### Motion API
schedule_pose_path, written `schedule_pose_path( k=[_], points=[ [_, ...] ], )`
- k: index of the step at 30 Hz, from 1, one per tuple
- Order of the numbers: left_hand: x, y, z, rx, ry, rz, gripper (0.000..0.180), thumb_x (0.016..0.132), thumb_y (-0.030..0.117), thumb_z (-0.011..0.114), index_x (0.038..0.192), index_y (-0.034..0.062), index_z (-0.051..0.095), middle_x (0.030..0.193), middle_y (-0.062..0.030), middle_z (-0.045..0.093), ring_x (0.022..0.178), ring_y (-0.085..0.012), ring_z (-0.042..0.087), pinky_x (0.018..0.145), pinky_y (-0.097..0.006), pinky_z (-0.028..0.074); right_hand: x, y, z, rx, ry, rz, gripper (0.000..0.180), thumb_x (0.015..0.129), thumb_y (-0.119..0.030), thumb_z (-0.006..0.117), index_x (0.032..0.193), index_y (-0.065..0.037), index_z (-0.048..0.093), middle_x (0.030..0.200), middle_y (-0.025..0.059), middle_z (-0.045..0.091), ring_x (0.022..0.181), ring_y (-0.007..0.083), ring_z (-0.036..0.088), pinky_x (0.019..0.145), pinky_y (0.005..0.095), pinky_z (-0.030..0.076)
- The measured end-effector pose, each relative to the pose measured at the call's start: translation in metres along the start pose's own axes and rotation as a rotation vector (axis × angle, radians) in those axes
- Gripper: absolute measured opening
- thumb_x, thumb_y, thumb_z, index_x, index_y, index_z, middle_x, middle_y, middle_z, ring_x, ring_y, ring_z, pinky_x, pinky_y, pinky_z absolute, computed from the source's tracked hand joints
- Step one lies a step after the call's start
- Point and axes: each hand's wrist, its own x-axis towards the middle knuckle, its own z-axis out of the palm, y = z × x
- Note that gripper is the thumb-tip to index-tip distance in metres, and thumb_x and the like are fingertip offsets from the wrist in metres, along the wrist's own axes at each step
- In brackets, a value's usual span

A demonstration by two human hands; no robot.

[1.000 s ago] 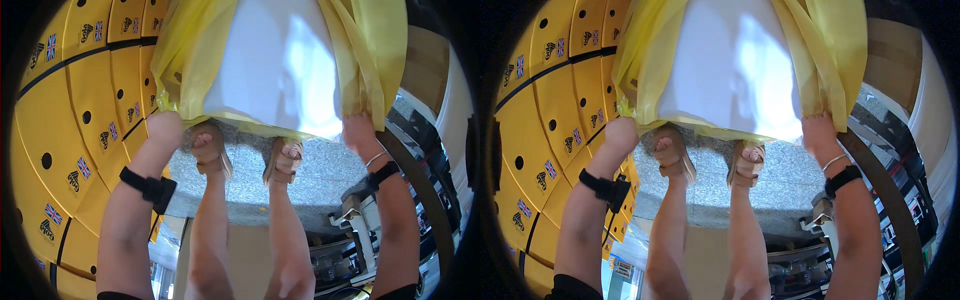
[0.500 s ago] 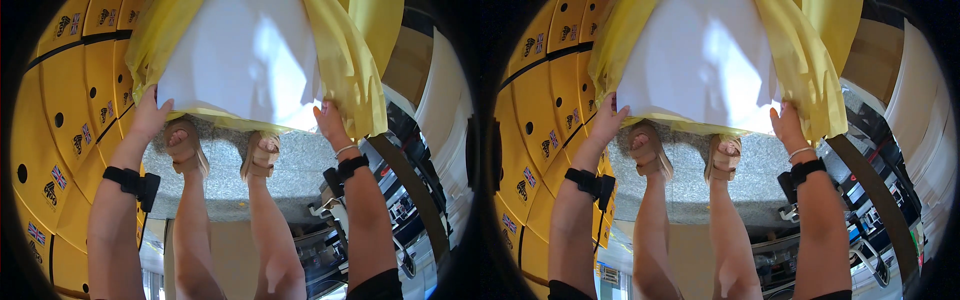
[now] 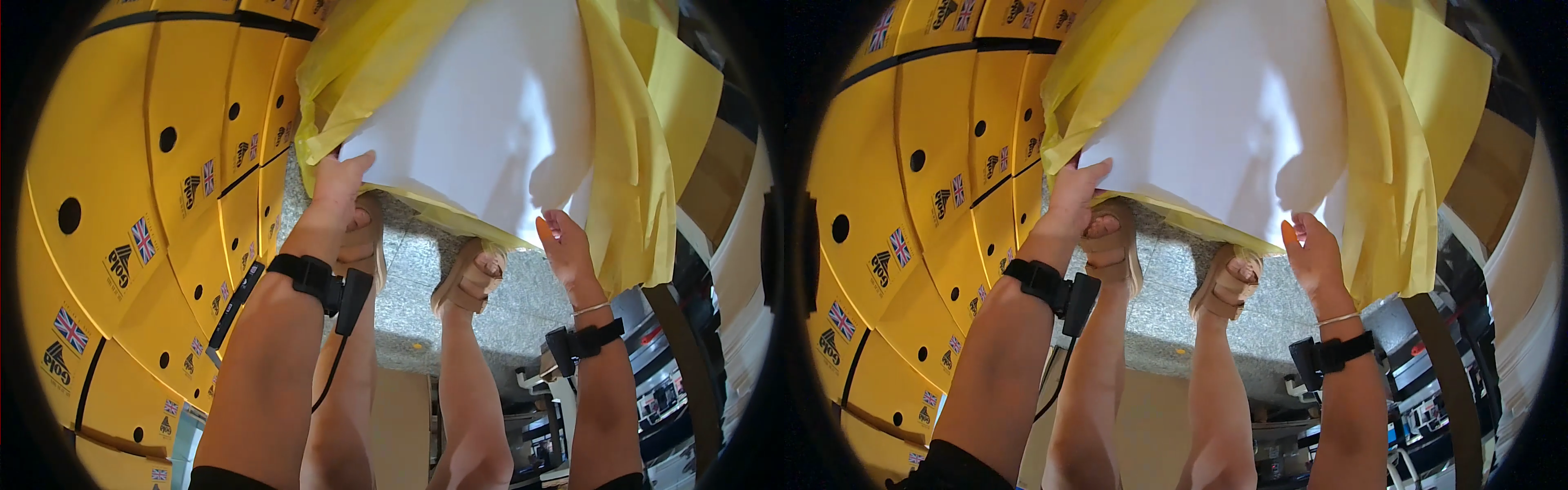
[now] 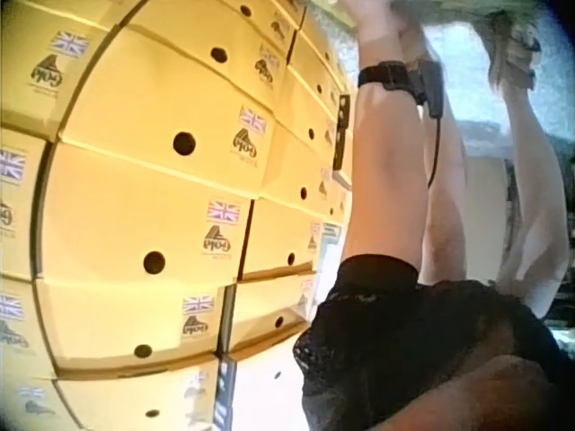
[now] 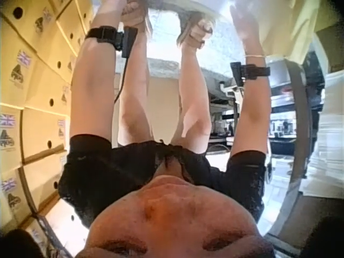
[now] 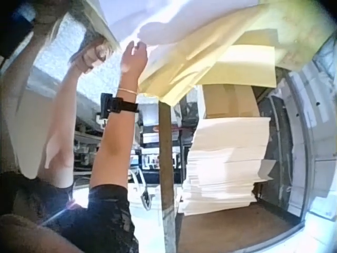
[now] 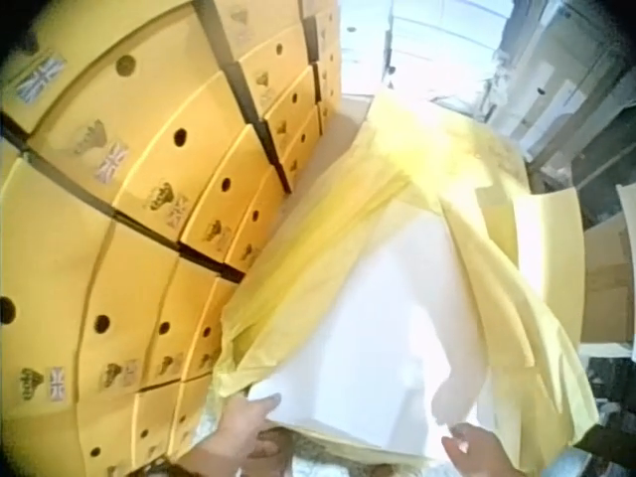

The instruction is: Wrapping finished shoes in protective paper and placing them onto the conveyor belt.

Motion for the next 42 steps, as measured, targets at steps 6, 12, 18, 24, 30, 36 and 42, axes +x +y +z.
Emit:
schedule_pose_path(
  k=[6, 12, 18, 24, 30, 36, 42],
  points=[
    [-0.046, 0.015, 0.042, 0.164, -0.14, 0.218, 0.037, 0.073, 0.022, 0.07, 0.102, 0.0009, 0.063, 0.102, -0.0167, 0.062, 0.088, -0.0291, 0.06, 0.078, -0.038, 0.047, -0.004, -0.089, 0.027, -0.031, 0.018, -0.628, 0.073, 0.071, -0.021, 0.075, 0.131, 0.0, 0.039, 0.133, 0.023, 0.04, 0.115, 0.0328, 0.048, 0.093, 0.0363, 0.043],
    [-0.053, 0.015, 0.066, 0.479, -0.157, 0.607, 0.03, 0.081, 0.026, 0.062, 0.095, -0.0006, 0.066, 0.1, -0.0158, 0.061, 0.099, -0.0281, 0.055, 0.088, -0.039, 0.042, 0.038, -0.11, 0.06, 0.567, 0.008, -0.228, 0.044, 0.076, -0.014, 0.073, 0.112, 0.003, 0.055, 0.106, 0.0099, 0.062, 0.092, 0.0173, 0.058, 0.079, 0.0285, 0.047],
    [0.004, -0.006, -0.045, 0.632, 0.178, 0.523, 0.037, 0.087, 0.033, 0.055, 0.105, 0.0021, 0.064, 0.094, -0.0166, 0.064, 0.093, -0.0303, 0.058, 0.084, -0.036, 0.044, 0.047, -0.116, 0.052, 0.719, -0.122, -0.122, 0.029, 0.076, -0.016, 0.075, 0.099, -0.002, 0.065, 0.092, 0.0009, 0.064, 0.08, 0.0109, 0.057, 0.072, 0.026, 0.045],
    [0.003, -0.01, -0.035, 0.245, -0.079, 0.095, 0.04, 0.087, 0.028, 0.061, 0.113, -0.0005, 0.056, 0.1, -0.0042, 0.059, 0.09, -0.0121, 0.052, 0.079, -0.027, 0.042, 0.045, -0.117, 0.048, 0.737, -0.118, -0.116, 0.03, 0.075, -0.016, 0.076, 0.099, -0.003, 0.065, 0.092, 0.0019, 0.065, 0.083, 0.0107, 0.057, 0.077, 0.0268, 0.044],
    [0.014, -0.006, -0.018, 0.23, -0.162, 0.005, 0.039, 0.076, 0.012, 0.072, 0.109, 0.0002, 0.056, 0.094, -0.0049, 0.056, 0.088, -0.0133, 0.053, 0.078, -0.026, 0.045, 0.045, -0.116, 0.051, 0.821, -0.142, -0.142, 0.028, 0.074, -0.014, 0.077, 0.099, -0.003, 0.066, 0.093, 0.0016, 0.065, 0.083, 0.0102, 0.057, 0.075, 0.0265, 0.045],
    [-0.001, -0.011, 0.011, 0.571, -0.241, 0.253, 0.051, 0.065, 0.003, 0.076, 0.11, -0.0003, 0.052, 0.1, -0.0094, 0.054, 0.095, -0.0182, 0.056, 0.081, -0.029, 0.047, 0.045, -0.111, 0.057, 0.848, -0.116, -0.13, 0.028, 0.074, -0.014, 0.077, 0.097, -0.004, 0.066, 0.093, 0.0007, 0.065, 0.083, 0.0094, 0.057, 0.076, 0.0257, 0.045],
    [-0.008, -0.031, 0.018, 0.47, 0.111, 0.17, 0.06, 0.065, 0.001, 0.072, 0.119, 0.0003, 0.046, 0.113, -0.0127, 0.055, 0.108, -0.0262, 0.054, 0.09, -0.036, 0.045, 0.042, -0.113, 0.059, 0.907, -0.178, -0.104, 0.034, 0.074, -0.011, 0.076, 0.104, 0.0, 0.065, 0.097, 0.0043, 0.065, 0.089, 0.0113, 0.058, 0.078, 0.0266, 0.045]
  ],
)
